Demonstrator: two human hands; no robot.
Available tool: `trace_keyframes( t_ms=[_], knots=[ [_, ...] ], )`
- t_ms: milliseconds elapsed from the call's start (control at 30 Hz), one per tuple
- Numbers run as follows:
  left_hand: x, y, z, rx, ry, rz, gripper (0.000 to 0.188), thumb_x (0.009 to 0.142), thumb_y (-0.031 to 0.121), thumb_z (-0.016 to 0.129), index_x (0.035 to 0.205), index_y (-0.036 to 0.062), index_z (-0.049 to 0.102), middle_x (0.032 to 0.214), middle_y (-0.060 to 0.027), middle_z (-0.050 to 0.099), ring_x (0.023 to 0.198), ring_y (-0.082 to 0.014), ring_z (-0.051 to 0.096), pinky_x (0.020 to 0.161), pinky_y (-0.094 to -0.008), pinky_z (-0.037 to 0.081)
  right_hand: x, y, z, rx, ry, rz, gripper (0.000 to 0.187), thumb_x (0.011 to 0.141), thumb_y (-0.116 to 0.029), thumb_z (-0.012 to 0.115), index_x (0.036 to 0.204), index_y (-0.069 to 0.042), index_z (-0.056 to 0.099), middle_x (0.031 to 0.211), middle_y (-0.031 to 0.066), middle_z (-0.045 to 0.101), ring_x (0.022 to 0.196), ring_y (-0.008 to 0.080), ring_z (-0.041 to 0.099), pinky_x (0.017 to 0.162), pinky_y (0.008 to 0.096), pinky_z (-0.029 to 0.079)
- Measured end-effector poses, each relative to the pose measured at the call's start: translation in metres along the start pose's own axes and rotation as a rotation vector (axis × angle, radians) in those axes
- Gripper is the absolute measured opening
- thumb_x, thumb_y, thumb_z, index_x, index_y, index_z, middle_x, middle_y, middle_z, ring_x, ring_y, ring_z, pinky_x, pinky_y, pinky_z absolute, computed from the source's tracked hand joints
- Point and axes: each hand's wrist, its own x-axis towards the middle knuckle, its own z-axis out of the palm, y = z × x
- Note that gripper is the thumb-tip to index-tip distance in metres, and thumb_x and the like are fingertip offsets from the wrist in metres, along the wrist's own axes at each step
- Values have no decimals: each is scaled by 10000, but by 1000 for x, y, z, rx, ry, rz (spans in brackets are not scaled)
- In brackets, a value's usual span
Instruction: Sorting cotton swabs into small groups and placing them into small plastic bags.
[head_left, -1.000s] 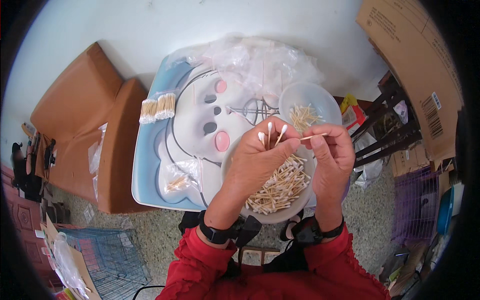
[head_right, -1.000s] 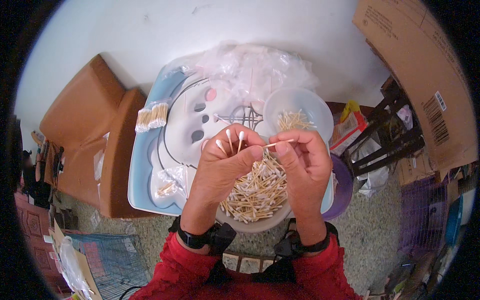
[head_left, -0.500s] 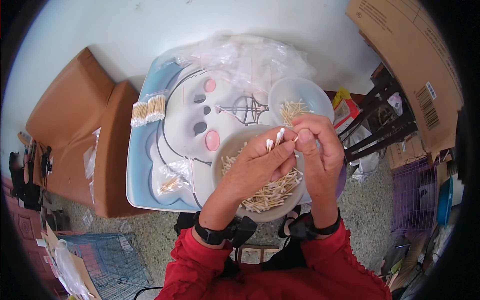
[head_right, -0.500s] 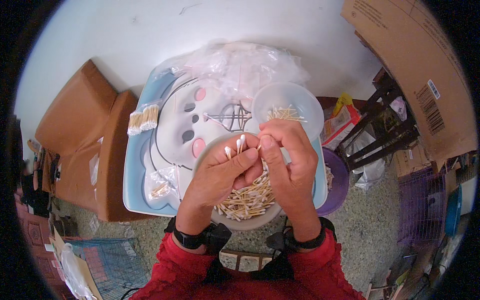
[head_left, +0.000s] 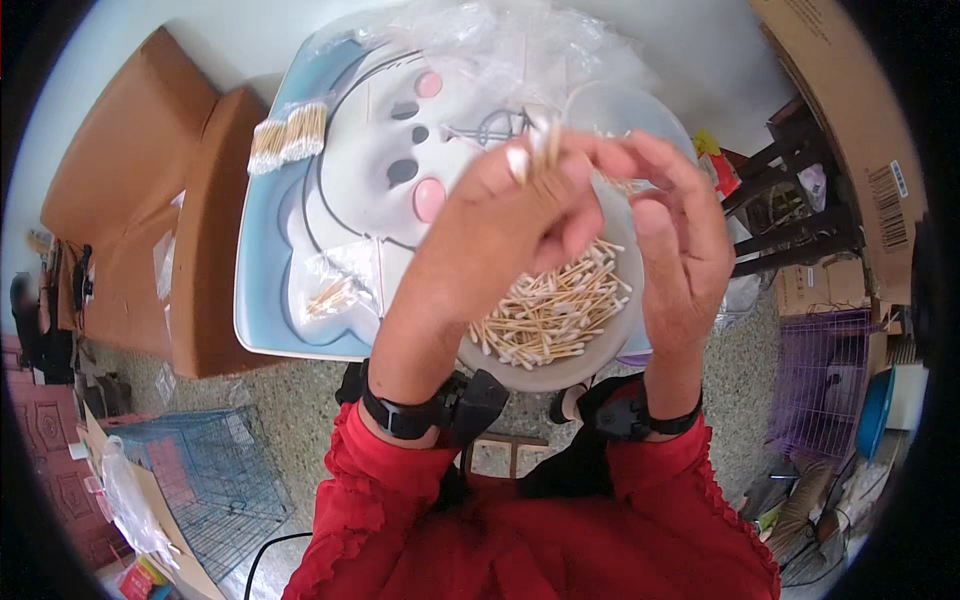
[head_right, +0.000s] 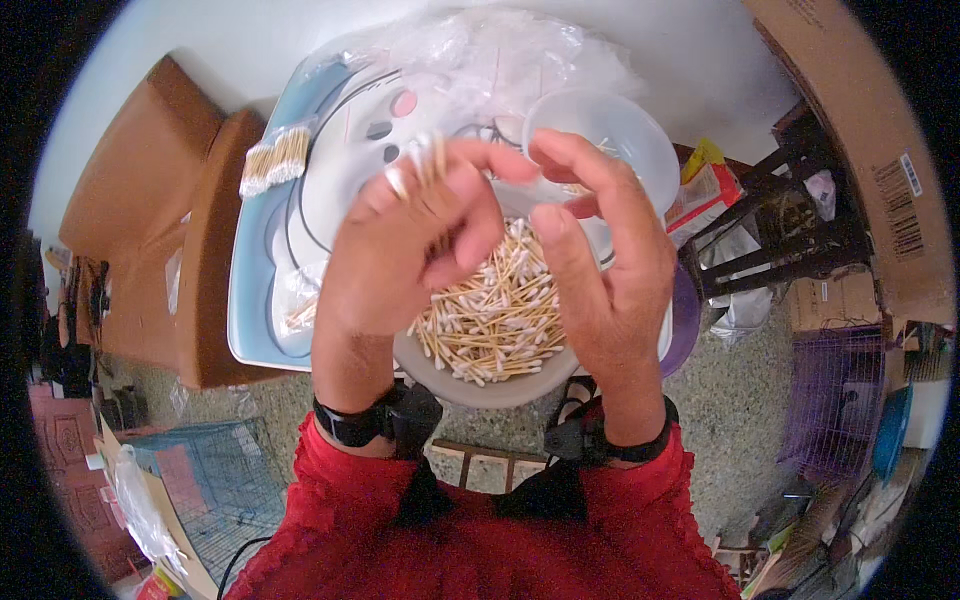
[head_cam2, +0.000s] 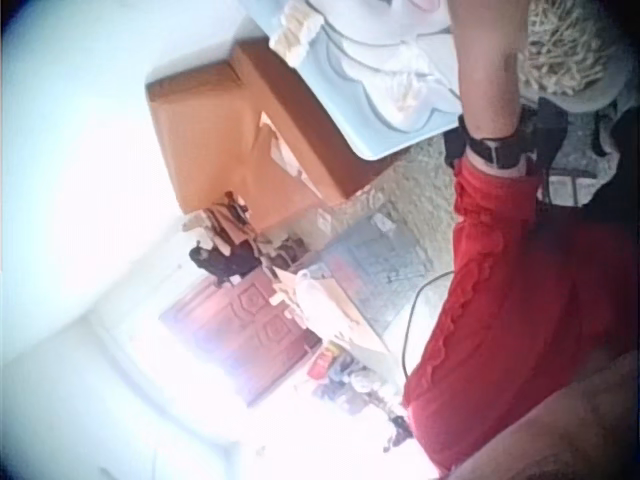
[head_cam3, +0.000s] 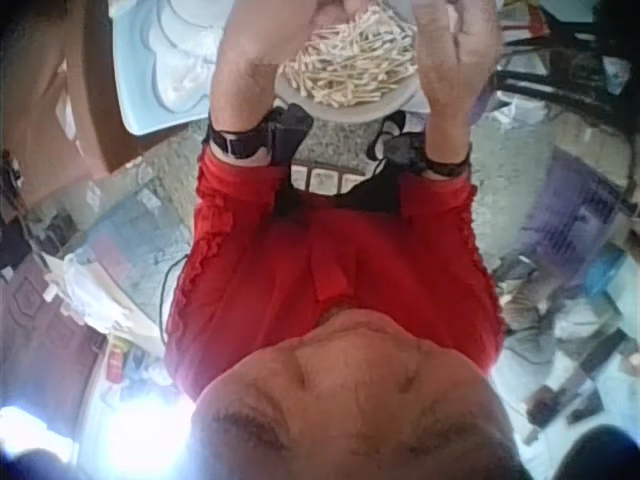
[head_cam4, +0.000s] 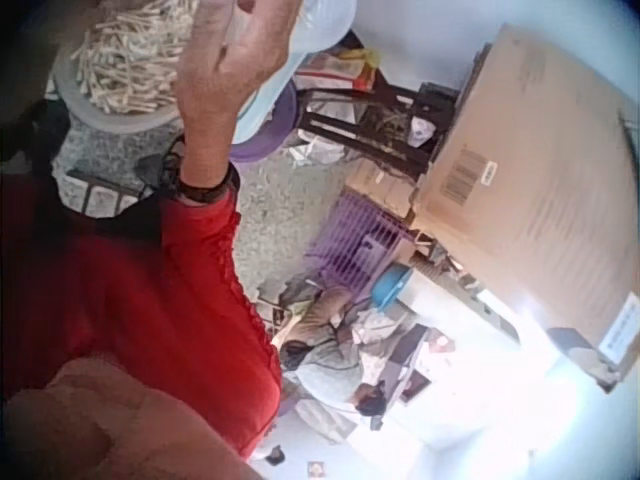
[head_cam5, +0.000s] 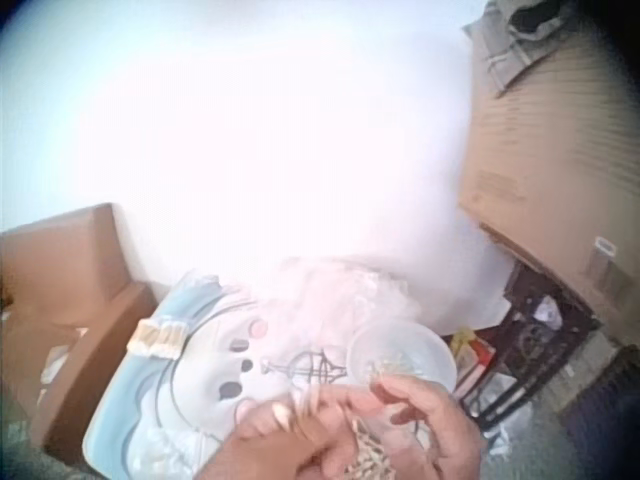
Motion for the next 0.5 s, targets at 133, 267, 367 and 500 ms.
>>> trace_keyframes(
  t_ms=[133,267,367,500],
  knots=[
    [-4,4,-10,-130,163,164,354,962,245,359,1114,-37,511,659,3,501,490,-41,383,445,-163,286,-8,1,-3,-188,-353,109,88,790,-51,600,876,-42,615,798,75,608,751,181,596,647,300,461],
    [-4,5,-11,-265,170,238,320,959,199,362,1131,-29,507,708,-13,514,498,-40,363,443,-158,294,-20,8,5,-343,-593,-65,123,729,-90,634,849,-77,612,809,86,604,748,288,578,635,364,467],
    [-4,4,-16,-331,123,255,305,952,192,380,1124,-23,512,688,-12,504,482,-35,343,422,-150,276,-28,9,8,-425,-785,-113,118,740,-111,620,853,-86,595,800,89,587,755,287,579,640,384,466],
    [-5,5,-18,-372,100,274,282,943,180,394,1098,-19,520,665,-8,486,451,-28,305,386,-155,247,-37,7,15,-442,-827,-34,120,729,-118,606,834,-77,567,770,100,550,753,299,565,636,406,457]
  ],
)
